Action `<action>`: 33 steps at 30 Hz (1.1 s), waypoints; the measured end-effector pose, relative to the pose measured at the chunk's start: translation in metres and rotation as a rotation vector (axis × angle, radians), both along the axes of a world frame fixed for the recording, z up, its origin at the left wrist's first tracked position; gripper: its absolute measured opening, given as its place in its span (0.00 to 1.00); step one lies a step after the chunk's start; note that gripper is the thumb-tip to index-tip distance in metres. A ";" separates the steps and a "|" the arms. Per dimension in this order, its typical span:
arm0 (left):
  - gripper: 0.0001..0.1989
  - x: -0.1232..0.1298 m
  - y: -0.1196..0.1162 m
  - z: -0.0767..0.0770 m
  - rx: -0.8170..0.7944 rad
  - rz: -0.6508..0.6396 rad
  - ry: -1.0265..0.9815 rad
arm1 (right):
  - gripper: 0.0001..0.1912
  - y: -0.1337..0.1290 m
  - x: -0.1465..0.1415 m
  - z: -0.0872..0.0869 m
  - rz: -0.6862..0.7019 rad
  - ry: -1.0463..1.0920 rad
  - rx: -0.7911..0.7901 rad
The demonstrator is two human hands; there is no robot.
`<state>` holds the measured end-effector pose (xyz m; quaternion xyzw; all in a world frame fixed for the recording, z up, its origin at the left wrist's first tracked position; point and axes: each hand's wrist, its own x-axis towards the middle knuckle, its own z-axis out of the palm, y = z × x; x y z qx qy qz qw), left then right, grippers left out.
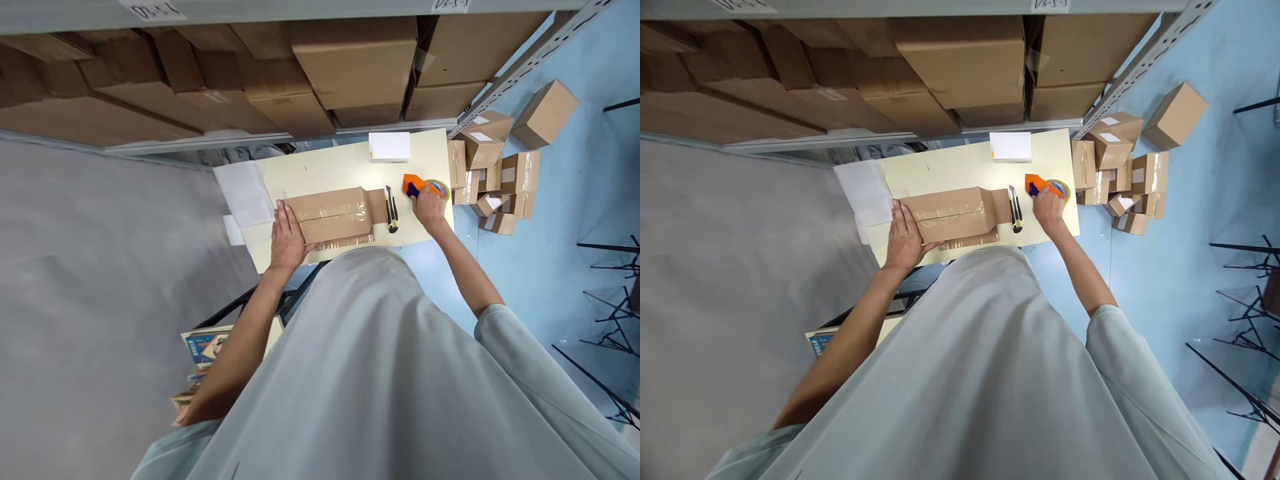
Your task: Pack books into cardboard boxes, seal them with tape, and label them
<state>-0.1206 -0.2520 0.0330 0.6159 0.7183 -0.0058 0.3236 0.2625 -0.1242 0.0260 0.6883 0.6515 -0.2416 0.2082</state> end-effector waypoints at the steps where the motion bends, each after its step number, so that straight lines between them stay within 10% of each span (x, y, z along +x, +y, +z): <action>1: 0.77 -0.001 0.000 -0.001 0.011 0.004 -0.020 | 0.32 -0.003 0.008 -0.007 -0.047 -0.013 0.012; 6: 0.76 -0.012 -0.002 -0.003 0.056 0.050 -0.158 | 0.29 -0.024 0.021 -0.029 -0.184 0.013 0.105; 10: 0.65 -0.013 -0.007 0.003 0.149 0.137 -0.199 | 0.30 -0.044 -0.010 -0.002 -0.198 0.072 0.276; 15: 0.54 0.014 -0.005 0.001 0.230 -0.110 -0.313 | 0.35 -0.076 -0.114 0.033 0.204 0.438 0.309; 20: 0.48 0.019 -0.006 -0.014 0.224 -0.223 -0.391 | 0.39 -0.092 -0.170 0.016 0.495 0.611 0.141; 33: 0.52 -0.032 -0.030 -0.053 0.203 0.363 -0.647 | 0.50 -0.097 -0.153 0.001 -0.208 0.543 0.188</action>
